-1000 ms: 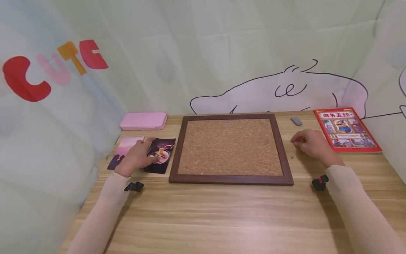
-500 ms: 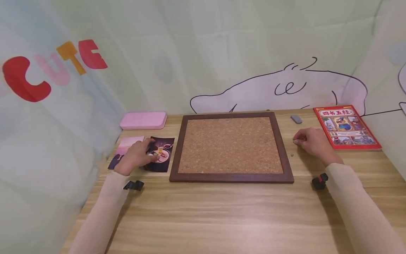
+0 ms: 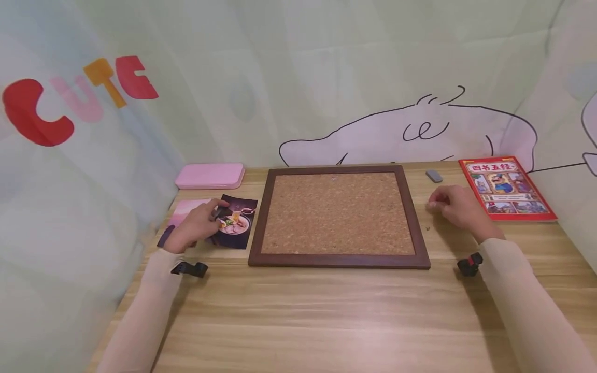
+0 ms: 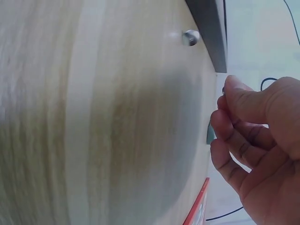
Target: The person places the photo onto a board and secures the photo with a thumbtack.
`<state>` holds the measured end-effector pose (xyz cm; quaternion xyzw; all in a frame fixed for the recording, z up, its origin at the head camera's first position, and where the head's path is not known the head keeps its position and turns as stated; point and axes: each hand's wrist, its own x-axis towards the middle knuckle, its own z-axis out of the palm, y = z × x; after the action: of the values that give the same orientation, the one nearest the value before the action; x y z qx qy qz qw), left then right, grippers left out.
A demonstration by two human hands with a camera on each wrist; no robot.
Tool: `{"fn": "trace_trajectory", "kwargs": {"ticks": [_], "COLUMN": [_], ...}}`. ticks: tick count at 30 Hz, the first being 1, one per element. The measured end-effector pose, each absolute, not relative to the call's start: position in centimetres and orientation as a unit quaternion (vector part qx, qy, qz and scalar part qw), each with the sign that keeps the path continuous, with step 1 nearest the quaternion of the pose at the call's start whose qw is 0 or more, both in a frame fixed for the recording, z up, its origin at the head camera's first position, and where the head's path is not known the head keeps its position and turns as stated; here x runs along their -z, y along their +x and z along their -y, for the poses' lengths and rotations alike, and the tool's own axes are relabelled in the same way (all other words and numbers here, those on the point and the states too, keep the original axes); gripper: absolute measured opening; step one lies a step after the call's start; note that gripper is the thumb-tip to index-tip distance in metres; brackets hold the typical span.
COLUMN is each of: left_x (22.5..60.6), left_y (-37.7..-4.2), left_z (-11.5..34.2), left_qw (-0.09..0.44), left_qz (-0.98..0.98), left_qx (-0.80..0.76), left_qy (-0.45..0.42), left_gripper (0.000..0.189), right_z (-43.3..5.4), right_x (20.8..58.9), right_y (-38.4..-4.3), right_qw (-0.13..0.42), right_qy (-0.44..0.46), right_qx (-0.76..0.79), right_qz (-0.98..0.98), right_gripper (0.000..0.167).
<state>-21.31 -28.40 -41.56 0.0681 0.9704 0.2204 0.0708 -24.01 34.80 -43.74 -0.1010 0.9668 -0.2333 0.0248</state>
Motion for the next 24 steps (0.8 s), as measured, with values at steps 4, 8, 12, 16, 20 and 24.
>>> {"fn": "trace_trajectory", "kwargs": {"ticks": [4, 8, 12, 16, 20, 24], "left_x": [41.3, 40.7, 40.1, 39.4, 38.8, 38.2], "left_y": [-21.2, -20.9, -20.6, -20.5, -20.2, -19.9], "left_z": [28.9, 29.0, 28.6, 28.2, 28.0, 27.7], "left_qw": [0.059, 0.063, 0.056, 0.019, -0.015, -0.030], "left_qz": [-0.961, -0.949, -0.939, -0.934, -0.927, -0.911], "left_qx": [-0.262, -0.303, -0.334, -0.353, -0.370, -0.403], "left_qy": [0.066, 0.066, 0.060, 0.058, 0.062, 0.080], "left_gripper": [0.060, 0.059, 0.061, 0.062, 0.062, 0.063], "right_z": [-34.3, -33.5, -32.7, -31.9, -31.4, -30.7], "right_x": [43.3, 42.8, 42.3, 41.7, 41.2, 40.7], "right_y": [-24.0, -23.8, -23.4, -23.0, -22.6, -22.0], "right_qw": [0.019, -0.002, -0.020, -0.024, -0.024, -0.034], "right_qy": [-0.100, -0.090, -0.079, -0.062, -0.047, -0.053], "right_qx": [0.245, 0.265, 0.284, 0.300, 0.313, 0.326], "right_qz": [-0.964, -0.960, -0.955, -0.952, -0.948, -0.943], "right_gripper": [0.009, 0.015, 0.023, 0.030, 0.035, 0.032]}}
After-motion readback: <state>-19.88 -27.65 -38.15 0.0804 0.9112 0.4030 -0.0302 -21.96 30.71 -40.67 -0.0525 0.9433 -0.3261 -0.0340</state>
